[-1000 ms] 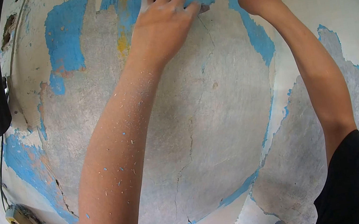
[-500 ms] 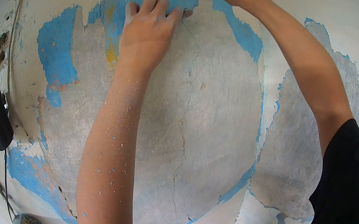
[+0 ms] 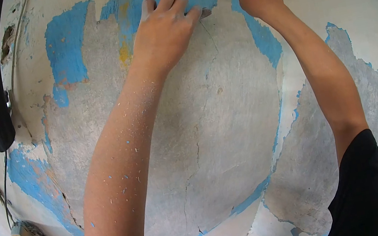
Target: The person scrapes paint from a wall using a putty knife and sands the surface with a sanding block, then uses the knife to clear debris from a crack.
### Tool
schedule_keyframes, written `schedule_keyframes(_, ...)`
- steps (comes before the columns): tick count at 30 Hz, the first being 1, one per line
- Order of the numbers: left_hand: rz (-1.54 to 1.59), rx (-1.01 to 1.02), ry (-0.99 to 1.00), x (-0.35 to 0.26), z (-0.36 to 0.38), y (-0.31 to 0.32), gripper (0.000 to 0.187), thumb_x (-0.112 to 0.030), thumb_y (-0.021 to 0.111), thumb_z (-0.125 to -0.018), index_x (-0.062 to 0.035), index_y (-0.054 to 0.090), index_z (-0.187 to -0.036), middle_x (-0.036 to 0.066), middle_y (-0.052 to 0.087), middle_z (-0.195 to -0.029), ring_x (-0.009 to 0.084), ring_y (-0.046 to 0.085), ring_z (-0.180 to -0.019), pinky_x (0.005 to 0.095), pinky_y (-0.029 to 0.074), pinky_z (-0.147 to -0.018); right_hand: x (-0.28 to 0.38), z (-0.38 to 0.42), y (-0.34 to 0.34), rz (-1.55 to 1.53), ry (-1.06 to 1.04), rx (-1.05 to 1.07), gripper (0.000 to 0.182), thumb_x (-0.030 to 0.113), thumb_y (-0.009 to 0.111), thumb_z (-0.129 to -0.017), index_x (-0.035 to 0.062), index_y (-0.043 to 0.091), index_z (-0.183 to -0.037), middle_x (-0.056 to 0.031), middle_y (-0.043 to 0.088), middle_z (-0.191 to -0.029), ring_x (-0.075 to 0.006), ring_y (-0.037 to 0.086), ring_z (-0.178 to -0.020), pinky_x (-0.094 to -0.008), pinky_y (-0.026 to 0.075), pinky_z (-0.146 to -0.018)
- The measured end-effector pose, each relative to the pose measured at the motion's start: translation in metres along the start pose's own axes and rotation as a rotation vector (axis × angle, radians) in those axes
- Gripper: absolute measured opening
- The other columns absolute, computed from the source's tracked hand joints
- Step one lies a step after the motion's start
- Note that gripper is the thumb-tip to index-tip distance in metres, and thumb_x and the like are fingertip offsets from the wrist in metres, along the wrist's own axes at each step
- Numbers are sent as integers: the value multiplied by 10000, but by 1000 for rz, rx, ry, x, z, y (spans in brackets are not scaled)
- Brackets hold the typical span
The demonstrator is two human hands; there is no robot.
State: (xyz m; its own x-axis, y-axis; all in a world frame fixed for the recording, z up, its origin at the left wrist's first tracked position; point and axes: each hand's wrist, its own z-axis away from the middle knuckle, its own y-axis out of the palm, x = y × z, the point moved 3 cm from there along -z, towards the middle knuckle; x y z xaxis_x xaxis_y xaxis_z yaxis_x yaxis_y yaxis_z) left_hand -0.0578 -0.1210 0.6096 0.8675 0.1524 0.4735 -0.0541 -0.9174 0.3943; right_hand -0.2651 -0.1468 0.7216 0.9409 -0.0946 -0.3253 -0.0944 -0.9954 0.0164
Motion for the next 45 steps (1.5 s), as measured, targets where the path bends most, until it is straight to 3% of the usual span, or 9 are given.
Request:
schedule_keyframes(2,-14,-12,13,0,0,2,274,-162,703,-930,-171,749,-1200,60,690,-1126,245,601,-1162,460,471,-979,1,-2,1,0,-17,-56,229,44,555,-916,36,771,-991,-179,766,-1008,-378,752,-929,-483,612,-749)
schedule_keyframes(5,-1,-6,2,0,-1,2,277,-160,704,-927,-180,750,-1199,57,688,-1119,245,599,-1165,457,472,-975,-2,-15,-1,-23,32,79,196,34,563,-944,1,719,-1057,-185,747,-1027,-385,737,-960,-483,609,-799)
schedule_keyframes(7,-12,11,2,1,-2,0,281,-161,707,-924,-187,748,-1201,54,685,-1112,245,600,-1160,455,473,-968,1,-9,1,-46,55,34,214,48,558,-905,21,767,-945,-186,760,-1017,-367,747,-948,-493,606,-741)
schedule_keyframes(10,-5,21,0,0,-2,0,289,-168,715,-916,-196,745,-1203,48,679,-1102,243,601,-1148,450,475,-959,12,37,-7,-57,-74,14,200,37,526,-945,14,719,-991,-221,733,-990,-402,728,-909,-505,592,-777)
schedule_keyframes(14,-28,21,5,1,0,2,306,-185,731,-904,-202,733,-1210,37,666,-1098,233,602,-1126,439,474,-956,28,83,-13,-160,-53,105,182,38,534,-923,16,712,-952,-229,728,-971,-410,722,-899,-510,586,-752)
schedule_keyframes(32,7,110,-25,0,-3,-3,341,-125,687,-896,-204,731,-1224,35,670,-1137,237,601,-1160,462,474,-1008,43,86,-30,-278,118,328,194,34,561,-894,-1,740,-962,-222,746,-1000,-392,741,-909,-507,603,-748)
schedule_keyframes(37,4,90,-10,0,-1,-3,336,-126,687,-902,-200,730,-1227,37,674,-1148,239,604,-1162,458,476,-998,39,78,-24,-274,100,135,186,38,568,-891,0,747,-923,-215,747,-981,-391,738,-888,-503,601,-737)
schedule_keyframes(42,-25,47,16,0,-2,-1,365,-170,756,-891,-231,711,-1248,22,650,-1070,234,603,-1091,425,472,-951,45,87,-27,-249,110,203,187,40,571,-888,0,748,-932,-213,750,-978,-401,735,-893,-507,599,-734)
schedule_keyframes(45,6,76,-12,1,-3,-4,316,-124,685,-903,-194,742,-1205,40,675,-1150,240,605,-1164,461,476,-1000,45,81,-27,-250,89,117,189,43,571,-890,-1,749,-934,-213,750,-971,-401,737,-889,-510,600,-733)
